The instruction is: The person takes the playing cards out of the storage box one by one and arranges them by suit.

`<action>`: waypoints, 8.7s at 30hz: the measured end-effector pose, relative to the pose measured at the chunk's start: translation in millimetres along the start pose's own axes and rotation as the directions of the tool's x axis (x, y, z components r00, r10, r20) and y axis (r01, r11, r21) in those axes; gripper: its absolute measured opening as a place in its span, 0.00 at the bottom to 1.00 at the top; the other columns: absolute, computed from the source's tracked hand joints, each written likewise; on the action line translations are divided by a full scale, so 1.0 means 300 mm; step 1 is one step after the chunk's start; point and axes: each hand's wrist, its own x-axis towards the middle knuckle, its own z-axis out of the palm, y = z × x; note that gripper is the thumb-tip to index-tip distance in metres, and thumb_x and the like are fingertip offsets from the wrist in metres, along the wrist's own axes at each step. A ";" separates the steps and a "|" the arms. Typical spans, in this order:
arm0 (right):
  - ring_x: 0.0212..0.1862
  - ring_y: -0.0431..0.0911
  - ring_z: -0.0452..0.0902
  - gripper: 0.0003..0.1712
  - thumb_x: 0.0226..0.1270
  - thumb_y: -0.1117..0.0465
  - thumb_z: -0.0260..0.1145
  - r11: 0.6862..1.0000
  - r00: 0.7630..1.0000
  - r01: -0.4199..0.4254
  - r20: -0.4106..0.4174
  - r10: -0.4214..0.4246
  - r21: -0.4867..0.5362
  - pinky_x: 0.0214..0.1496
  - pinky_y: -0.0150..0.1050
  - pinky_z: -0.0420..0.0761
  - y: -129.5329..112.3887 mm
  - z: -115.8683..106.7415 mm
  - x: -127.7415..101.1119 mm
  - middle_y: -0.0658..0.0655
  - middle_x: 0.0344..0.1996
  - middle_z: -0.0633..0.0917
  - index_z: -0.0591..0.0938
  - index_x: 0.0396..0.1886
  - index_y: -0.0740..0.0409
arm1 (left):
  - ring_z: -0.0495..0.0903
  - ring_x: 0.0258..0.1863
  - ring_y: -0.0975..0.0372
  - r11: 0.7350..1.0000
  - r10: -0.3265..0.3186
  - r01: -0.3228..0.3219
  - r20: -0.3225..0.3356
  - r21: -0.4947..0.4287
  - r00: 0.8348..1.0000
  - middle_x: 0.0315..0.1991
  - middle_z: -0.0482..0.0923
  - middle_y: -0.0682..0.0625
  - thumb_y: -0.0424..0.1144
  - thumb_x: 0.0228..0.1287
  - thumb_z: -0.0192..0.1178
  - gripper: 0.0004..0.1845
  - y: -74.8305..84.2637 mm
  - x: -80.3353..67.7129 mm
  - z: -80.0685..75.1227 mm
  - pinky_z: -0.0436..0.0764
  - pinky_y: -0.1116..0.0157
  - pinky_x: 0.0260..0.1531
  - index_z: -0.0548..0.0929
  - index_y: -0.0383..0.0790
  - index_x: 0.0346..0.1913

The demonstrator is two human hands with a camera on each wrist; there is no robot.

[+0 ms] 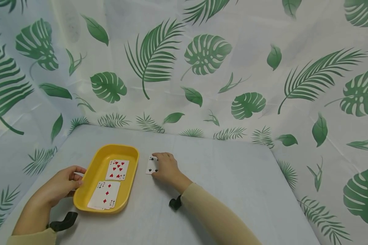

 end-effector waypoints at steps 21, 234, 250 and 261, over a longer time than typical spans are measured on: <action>0.83 0.60 0.57 0.45 0.66 0.50 0.79 0.996 0.990 0.040 -0.140 -0.029 0.076 0.81 0.67 0.58 -0.127 -0.046 -0.032 0.57 0.83 0.65 0.70 0.81 0.42 | 0.79 0.40 0.54 1.000 0.029 -0.029 -0.007 -0.006 1.000 0.43 0.74 0.41 0.28 0.78 0.55 0.25 -0.007 0.000 0.004 0.87 0.61 0.37 0.63 0.24 0.72; 0.82 0.62 0.57 0.58 0.52 0.51 0.85 1.000 1.000 0.020 0.010 -0.020 0.000 0.77 0.66 0.65 0.024 -0.052 -0.047 0.58 0.83 0.62 0.66 0.82 0.38 | 0.79 0.40 0.55 0.999 0.046 -0.046 0.012 -0.009 0.999 0.43 0.75 0.42 0.28 0.78 0.57 0.26 -0.008 -0.003 0.002 0.87 0.62 0.38 0.63 0.24 0.72; 0.81 0.56 0.57 0.55 0.57 0.42 0.82 0.982 0.983 0.181 -0.007 -0.181 0.056 0.80 0.59 0.64 -0.239 -0.040 -0.064 0.53 0.82 0.63 0.66 0.82 0.34 | 0.79 0.38 0.55 0.999 0.041 -0.041 0.016 -0.033 0.999 0.42 0.76 0.42 0.28 0.78 0.56 0.26 -0.008 -0.010 0.007 0.86 0.62 0.36 0.63 0.24 0.72; 0.80 0.53 0.58 0.53 0.59 0.42 0.81 0.965 0.969 0.248 0.020 -0.248 -0.086 0.78 0.54 0.64 -0.339 0.015 -0.033 0.51 0.82 0.64 0.65 0.82 0.33 | 0.79 0.38 0.55 0.999 0.039 -0.039 -0.003 -0.029 0.999 0.42 0.76 0.43 0.28 0.78 0.57 0.26 -0.009 -0.002 0.011 0.86 0.62 0.36 0.63 0.25 0.72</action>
